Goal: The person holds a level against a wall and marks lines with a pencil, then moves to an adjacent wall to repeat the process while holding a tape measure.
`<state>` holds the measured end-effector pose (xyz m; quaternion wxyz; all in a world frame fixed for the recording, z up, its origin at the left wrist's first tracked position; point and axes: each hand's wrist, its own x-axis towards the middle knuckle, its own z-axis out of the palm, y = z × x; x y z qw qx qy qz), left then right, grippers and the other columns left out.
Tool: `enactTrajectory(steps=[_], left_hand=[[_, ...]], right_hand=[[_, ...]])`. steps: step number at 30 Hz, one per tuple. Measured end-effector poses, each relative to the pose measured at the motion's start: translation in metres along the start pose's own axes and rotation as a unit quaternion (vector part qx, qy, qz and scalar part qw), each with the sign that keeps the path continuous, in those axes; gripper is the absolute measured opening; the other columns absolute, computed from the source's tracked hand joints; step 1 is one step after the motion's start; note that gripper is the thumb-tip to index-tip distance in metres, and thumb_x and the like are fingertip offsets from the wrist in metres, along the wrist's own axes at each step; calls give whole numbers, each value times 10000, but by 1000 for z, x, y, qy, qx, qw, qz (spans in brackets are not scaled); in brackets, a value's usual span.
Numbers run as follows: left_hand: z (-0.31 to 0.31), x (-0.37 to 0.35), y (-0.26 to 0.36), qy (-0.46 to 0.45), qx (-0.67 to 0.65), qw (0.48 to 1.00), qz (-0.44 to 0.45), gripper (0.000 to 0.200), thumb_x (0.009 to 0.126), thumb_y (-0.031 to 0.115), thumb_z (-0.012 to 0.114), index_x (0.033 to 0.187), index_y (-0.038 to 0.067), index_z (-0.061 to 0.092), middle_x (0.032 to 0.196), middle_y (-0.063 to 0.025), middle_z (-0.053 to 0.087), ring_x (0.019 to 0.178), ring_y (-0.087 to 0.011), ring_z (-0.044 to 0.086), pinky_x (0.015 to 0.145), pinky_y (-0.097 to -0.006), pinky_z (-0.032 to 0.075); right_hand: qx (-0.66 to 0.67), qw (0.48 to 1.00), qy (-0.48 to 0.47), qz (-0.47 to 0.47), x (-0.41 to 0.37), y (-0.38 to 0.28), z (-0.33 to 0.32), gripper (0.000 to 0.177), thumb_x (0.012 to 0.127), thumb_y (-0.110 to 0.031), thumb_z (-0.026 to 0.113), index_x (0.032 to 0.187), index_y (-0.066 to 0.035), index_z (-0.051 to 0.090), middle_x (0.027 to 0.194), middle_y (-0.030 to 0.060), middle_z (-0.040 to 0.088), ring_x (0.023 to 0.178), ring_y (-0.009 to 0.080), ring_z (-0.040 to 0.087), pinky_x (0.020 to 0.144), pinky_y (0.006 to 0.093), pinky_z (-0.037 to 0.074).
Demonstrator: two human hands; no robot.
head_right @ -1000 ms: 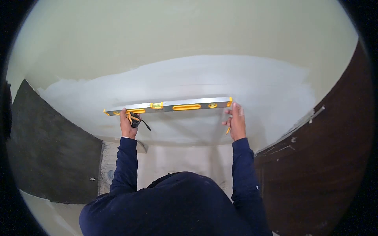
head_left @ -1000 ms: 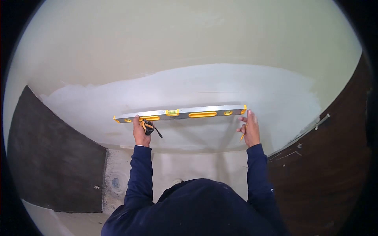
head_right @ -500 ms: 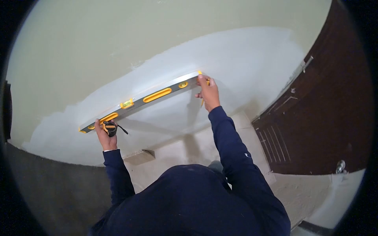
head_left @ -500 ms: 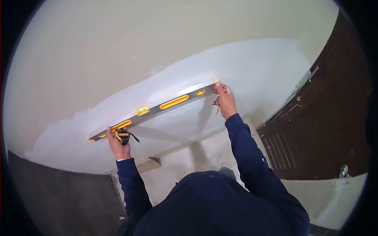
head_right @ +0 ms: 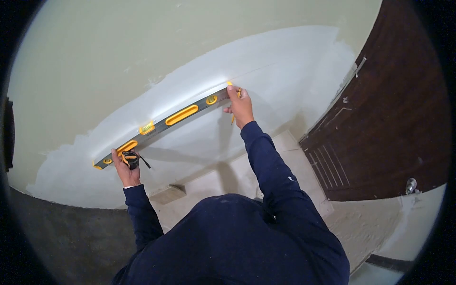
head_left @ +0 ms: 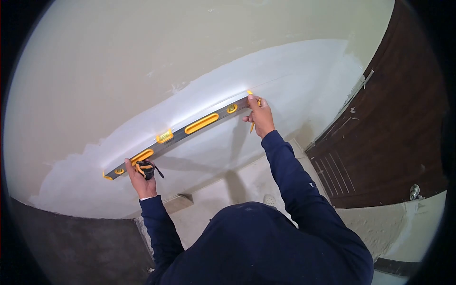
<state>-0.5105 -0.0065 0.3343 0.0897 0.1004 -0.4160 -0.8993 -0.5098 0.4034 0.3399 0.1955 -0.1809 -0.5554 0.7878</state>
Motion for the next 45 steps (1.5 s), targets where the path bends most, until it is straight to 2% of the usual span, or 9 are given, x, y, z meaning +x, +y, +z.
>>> enactTrajectory(steps=[8,11,13,14,19,24,30,36,45], left_hand=[[15,-4,-5,9,6,1000,12,451,982,490,533,1035,46,592,858,-100,663,713,-202,646,609,-329,533],[9,2,-15,-55,29,998,-23,441,979,478,542,1015,43,606,829,-108,664,714,-204,656,605,-334,541],[10,5,-23,-70,59,993,-69,428,972,466,554,1008,43,610,806,-112,665,712,-209,663,605,-345,550],[13,4,-24,-43,57,995,-74,391,970,433,560,1007,47,608,792,-112,662,707,-211,668,601,-350,556],[12,2,-21,-21,46,993,-104,375,990,385,471,1010,31,592,829,-125,666,705,-221,668,592,-372,571],[7,-5,-24,-37,16,995,-92,346,994,353,512,1104,31,575,918,-116,659,777,-221,665,610,-374,564],[16,-19,-21,-61,8,997,-40,406,1005,401,529,1102,10,577,920,-109,644,787,-201,660,607,-346,565],[9,-8,-22,-58,107,992,-25,474,994,467,524,1079,2,569,867,-100,632,754,-177,653,598,-317,566],[12,-10,-18,-80,107,990,-45,524,990,511,502,1088,1,567,820,-100,622,694,-176,634,582,-307,548]], right_hand=[[-24,1000,2,3,5,0,-1,531,945,-423,612,1229,12,500,1060,133,600,503,53,429,586,310,572],[-30,999,5,11,6,2,0,530,942,-423,613,1222,13,502,1052,135,601,510,56,437,582,309,571],[-33,999,-13,34,9,0,-6,456,933,-403,622,1186,-32,544,1054,76,599,914,143,590,575,312,552],[-39,999,-15,17,8,0,-5,537,925,-437,614,1210,5,503,1047,152,599,494,74,441,562,312,565],[-15,996,-25,82,-4,-9,-6,504,913,-394,584,1228,-14,484,1092,191,578,471,100,449,551,333,562],[-15,997,-7,81,1,10,-15,453,928,-370,542,1216,-26,478,1126,208,571,464,104,442,567,343,559],[8,1000,-15,8,1,9,-10,438,936,-385,562,1121,7,499,945,107,477,480,111,420,537,331,548],[-22,1000,10,-17,-1,9,-2,492,966,-445,539,1171,-2,482,1026,151,552,474,84,423,568,317,556],[-47,997,52,-27,-4,16,2,588,949,-479,578,1222,30,464,1013,179,616,478,95,467,523,304,547]])
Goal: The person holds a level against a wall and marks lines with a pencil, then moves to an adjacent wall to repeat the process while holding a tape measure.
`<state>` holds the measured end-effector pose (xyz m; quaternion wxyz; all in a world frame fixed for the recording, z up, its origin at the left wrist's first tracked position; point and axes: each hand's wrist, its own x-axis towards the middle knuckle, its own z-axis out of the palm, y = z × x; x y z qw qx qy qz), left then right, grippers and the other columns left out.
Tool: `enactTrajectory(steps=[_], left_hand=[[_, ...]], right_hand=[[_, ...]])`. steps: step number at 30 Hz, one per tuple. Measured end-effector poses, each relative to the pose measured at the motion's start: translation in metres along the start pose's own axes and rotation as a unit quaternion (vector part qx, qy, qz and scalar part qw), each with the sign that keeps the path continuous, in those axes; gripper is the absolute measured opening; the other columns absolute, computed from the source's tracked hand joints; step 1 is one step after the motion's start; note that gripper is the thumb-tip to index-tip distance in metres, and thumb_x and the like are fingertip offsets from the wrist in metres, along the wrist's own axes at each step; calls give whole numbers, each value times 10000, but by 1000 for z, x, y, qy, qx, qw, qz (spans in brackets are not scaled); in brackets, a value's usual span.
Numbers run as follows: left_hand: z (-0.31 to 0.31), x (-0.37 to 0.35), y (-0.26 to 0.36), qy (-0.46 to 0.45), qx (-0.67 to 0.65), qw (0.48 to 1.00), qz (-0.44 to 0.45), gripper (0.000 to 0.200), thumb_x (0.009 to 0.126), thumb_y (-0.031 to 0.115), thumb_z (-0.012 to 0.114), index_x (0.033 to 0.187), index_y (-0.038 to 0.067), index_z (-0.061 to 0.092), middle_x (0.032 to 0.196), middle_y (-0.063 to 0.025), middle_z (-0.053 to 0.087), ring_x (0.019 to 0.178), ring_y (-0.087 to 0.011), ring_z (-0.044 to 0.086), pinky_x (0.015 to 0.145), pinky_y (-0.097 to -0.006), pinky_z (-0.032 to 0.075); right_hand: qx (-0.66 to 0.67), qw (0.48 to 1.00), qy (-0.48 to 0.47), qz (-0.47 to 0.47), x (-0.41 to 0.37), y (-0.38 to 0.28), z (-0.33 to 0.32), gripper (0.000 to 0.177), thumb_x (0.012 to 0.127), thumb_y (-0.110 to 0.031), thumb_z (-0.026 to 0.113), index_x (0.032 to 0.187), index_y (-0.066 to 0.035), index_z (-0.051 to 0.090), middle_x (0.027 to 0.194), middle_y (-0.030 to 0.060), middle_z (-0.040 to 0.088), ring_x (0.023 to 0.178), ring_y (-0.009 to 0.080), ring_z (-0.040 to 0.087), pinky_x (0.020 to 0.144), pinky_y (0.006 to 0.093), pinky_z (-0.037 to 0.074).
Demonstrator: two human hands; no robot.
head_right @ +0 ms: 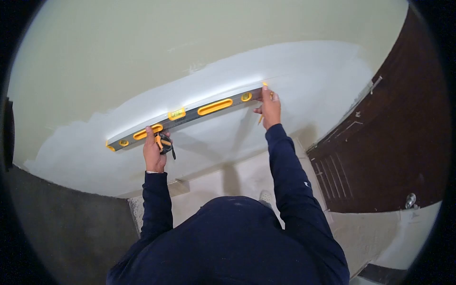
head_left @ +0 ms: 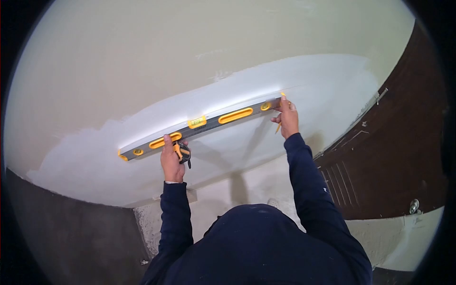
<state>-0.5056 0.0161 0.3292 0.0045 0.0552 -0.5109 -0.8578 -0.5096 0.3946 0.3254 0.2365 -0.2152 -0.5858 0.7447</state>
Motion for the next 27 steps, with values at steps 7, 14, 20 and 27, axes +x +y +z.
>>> enactTrajectory(steps=[7,14,20,27], left_hand=[[-11,1,6,-50,-5,998,-28,503,993,474,521,1125,-10,567,975,-125,620,823,-194,645,611,-326,563],[-10,5,5,-77,13,996,-33,441,994,443,538,1087,14,574,855,-118,637,701,-188,638,588,-313,542],[13,-3,-7,20,-64,998,8,423,993,451,535,1072,36,559,812,-127,637,642,-188,619,566,-302,529],[42,-10,-7,50,-77,995,45,378,1005,423,525,1060,48,525,812,-122,626,672,-182,628,594,-306,549]], right_hand=[[43,999,17,-7,-10,-6,14,604,948,-455,588,1276,30,439,1030,170,618,499,99,491,531,295,548],[-8,1000,-15,-8,-11,-25,10,630,945,-474,588,1291,25,422,1074,185,616,471,90,455,554,310,560],[-45,999,-28,-1,-6,-26,5,636,943,-458,595,1316,33,437,1067,139,609,836,161,624,554,306,572],[-54,997,-51,-8,6,-25,6,647,946,-469,594,1278,59,422,1055,202,620,617,105,562,555,309,576]])
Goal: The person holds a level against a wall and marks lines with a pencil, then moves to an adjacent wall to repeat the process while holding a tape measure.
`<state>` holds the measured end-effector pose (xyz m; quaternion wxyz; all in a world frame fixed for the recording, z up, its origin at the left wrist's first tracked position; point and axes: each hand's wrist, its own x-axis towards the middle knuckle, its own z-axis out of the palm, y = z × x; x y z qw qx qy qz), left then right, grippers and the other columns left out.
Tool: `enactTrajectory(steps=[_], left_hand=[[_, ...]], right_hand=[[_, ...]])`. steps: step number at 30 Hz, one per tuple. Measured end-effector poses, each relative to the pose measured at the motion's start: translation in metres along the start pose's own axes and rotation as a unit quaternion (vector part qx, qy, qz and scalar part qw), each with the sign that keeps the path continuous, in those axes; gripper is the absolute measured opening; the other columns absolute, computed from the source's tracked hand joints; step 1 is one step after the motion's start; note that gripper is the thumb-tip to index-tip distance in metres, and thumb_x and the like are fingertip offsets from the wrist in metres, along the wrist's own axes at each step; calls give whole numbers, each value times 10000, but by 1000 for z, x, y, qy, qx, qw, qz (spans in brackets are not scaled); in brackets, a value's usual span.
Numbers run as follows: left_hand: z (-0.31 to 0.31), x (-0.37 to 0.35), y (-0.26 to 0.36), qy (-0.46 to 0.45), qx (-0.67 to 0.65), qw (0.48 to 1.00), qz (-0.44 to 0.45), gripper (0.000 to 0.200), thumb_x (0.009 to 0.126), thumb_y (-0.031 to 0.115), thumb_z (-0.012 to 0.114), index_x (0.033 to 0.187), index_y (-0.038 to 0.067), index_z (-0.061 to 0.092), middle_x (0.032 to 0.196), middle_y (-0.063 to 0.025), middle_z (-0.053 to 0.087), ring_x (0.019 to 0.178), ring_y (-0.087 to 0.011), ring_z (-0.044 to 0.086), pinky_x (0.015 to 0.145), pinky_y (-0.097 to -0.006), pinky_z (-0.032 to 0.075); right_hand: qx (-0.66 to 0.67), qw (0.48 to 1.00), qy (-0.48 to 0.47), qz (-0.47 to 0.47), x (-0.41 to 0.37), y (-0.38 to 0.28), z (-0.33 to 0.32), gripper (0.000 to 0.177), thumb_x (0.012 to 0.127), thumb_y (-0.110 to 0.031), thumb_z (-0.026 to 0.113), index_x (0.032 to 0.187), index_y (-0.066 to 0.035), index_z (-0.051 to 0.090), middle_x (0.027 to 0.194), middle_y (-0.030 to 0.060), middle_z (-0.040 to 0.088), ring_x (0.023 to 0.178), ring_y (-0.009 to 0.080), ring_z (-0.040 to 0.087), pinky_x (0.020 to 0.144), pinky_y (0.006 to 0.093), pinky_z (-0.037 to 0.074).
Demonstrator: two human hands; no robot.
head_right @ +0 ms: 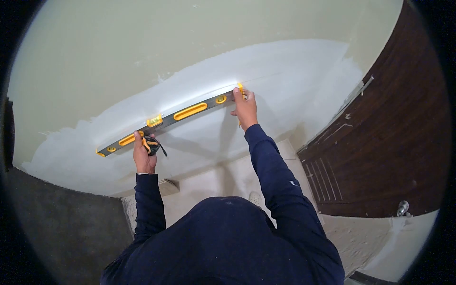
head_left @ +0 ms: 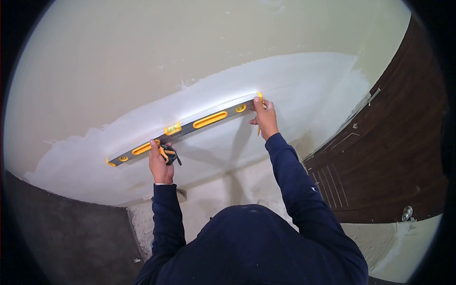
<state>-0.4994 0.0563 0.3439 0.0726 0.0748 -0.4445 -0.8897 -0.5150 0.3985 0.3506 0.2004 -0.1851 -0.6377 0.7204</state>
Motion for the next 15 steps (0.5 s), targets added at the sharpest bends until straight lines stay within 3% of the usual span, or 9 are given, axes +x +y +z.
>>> enactTrajectory(steps=[4,6,7,9,15], left_hand=[[4,4,-13,-3,1,1000,6,362,1000,403,545,1043,44,520,820,-115,622,701,-183,633,608,-316,557],[3,5,-16,3,-27,1000,-5,355,995,387,562,1033,37,515,848,-111,622,739,-189,638,614,-322,560],[2,7,-17,9,-42,999,-6,363,985,389,578,1021,33,514,873,-106,624,765,-196,644,622,-325,561],[1,8,-21,23,-29,999,1,365,982,393,583,1015,35,516,882,-105,626,775,-197,646,626,-324,560],[0,9,-26,35,-9,999,20,358,975,398,595,998,47,527,889,-93,633,779,-193,649,622,-310,546]], right_hand=[[-2,1000,-1,19,1,6,-2,661,946,-462,598,1282,71,397,1038,209,624,539,95,527,542,303,567],[12,999,10,42,0,6,-1,605,932,-444,622,1263,22,424,1045,152,612,827,177,622,563,311,566],[12,999,7,44,0,5,-2,605,932,-444,622,1263,22,424,1045,152,612,827,177,622,563,311,566],[1,1000,-6,18,1,5,-4,659,948,-440,605,1286,75,373,1012,222,623,534,102,535,536,295,562],[12,1000,-17,19,4,6,-6,668,943,-446,613,1286,74,370,1004,214,622,553,98,539,541,298,567]])
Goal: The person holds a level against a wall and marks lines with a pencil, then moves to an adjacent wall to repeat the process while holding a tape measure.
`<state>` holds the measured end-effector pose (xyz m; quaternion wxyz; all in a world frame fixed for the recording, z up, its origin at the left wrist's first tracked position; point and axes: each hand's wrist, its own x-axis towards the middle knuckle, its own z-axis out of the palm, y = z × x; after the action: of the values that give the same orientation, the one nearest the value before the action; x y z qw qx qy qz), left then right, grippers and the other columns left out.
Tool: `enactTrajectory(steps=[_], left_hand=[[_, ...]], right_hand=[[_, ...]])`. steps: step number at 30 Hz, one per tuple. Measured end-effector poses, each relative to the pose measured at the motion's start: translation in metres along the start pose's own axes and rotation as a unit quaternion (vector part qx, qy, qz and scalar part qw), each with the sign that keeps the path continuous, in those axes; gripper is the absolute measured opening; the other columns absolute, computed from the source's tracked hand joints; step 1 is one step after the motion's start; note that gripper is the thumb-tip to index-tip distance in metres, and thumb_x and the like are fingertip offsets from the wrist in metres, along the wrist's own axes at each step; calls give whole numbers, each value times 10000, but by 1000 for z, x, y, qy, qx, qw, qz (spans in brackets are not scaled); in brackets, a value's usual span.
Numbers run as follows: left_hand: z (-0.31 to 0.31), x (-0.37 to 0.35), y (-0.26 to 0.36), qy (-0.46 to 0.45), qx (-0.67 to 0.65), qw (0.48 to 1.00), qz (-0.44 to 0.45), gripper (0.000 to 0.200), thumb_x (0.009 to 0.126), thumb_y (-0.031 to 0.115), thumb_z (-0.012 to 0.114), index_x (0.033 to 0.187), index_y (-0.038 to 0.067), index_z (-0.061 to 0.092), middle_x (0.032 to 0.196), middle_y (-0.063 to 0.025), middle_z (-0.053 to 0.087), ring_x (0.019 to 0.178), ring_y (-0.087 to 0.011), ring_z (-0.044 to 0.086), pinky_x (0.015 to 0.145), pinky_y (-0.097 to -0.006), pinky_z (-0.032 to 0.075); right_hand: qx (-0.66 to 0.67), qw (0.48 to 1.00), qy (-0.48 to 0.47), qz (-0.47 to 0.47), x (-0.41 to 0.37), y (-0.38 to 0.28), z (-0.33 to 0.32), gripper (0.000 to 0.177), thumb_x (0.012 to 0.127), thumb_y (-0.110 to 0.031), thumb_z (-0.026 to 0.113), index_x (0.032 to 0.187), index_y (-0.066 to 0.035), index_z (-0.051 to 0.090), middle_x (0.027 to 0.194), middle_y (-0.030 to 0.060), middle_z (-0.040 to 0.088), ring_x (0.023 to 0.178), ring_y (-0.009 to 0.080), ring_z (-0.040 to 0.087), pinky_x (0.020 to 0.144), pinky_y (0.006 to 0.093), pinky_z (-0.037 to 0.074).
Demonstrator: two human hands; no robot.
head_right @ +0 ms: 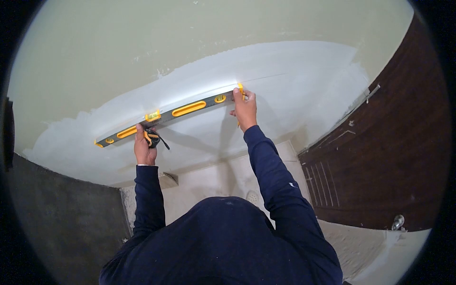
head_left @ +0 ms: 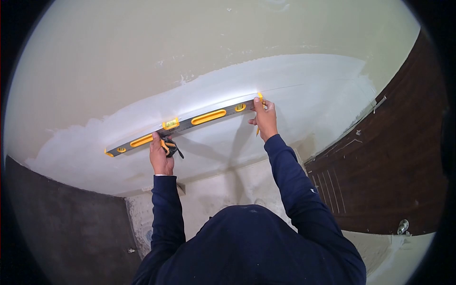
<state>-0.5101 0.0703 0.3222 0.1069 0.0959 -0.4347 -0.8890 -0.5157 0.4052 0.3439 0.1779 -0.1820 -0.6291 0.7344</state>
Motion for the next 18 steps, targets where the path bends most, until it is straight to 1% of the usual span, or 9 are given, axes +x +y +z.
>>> enactTrajectory(steps=[2,4,5,9,11,14,16,17,18], left_hand=[[-6,2,-2,-2,4,1000,11,354,976,397,596,1005,50,532,890,-89,635,770,-189,648,619,-303,541],[-3,0,-5,-4,65,998,19,361,977,402,593,1020,46,549,871,-75,635,748,-173,645,621,-294,531],[1,0,-9,20,48,998,32,358,980,405,589,1023,50,566,845,-55,631,714,-152,633,612,-286,516],[20,-5,-32,40,115,992,13,305,995,363,580,1028,60,574,834,-27,619,673,-120,593,580,-268,481],[42,-12,-43,24,82,996,12,256,990,314,600,1061,69,572,838,-15,614,673,-102,583,575,-259,474],[67,-19,-50,70,57,996,15,226,980,264,622,1101,82,563,837,5,610,674,-88,576,574,-250,469],[65,-18,-50,43,47,998,18,233,977,250,628,1117,79,552,857,3,612,677,-88,574,578,-249,471],[64,-18,-49,17,39,999,22,243,974,235,634,1133,76,542,876,1,613,680,-88,571,582,-249,472],[65,-19,-47,7,41,999,31,279,966,234,646,1157,67,529,924,-8,612,721,-93,579,627,-257,491]], right_hand=[[-2,1000,0,-1,-1,0,-1,668,942,-446,614,1285,72,369,1005,214,620,565,99,545,544,299,569],[-3,1000,-10,0,-1,2,0,668,942,-445,616,1285,71,368,1005,215,618,578,99,551,547,300,570],[-2,1000,-1,-1,0,3,-1,665,942,-444,616,1284,70,368,1008,219,619,586,101,556,550,301,572],[2,1000,-5,1,2,2,-2,655,942,-440,617,1277,66,370,1020,230,622,607,104,563,559,309,577],[4,1000,-11,6,4,2,-3,652,942,-441,616,1275,64,373,1028,234,622,589,102,554,559,308,576],[6,1000,-9,10,2,2,1,652,941,-444,618,1274,62,377,1041,240,623,552,99,536,556,306,576],[3,1000,-2,10,3,0,-4,655,939,-445,620,1274,62,378,1047,243,623,534,97,526,554,305,575],[2,1000,-1,15,3,2,-4,629,935,-439,627,1268,42,396,1046,208,625,618,124,565,548,302,569],[1,1000,1,21,3,2,-3,603,932,-432,633,1261,23,413,1045,174,627,701,151,604,543,299,563]])
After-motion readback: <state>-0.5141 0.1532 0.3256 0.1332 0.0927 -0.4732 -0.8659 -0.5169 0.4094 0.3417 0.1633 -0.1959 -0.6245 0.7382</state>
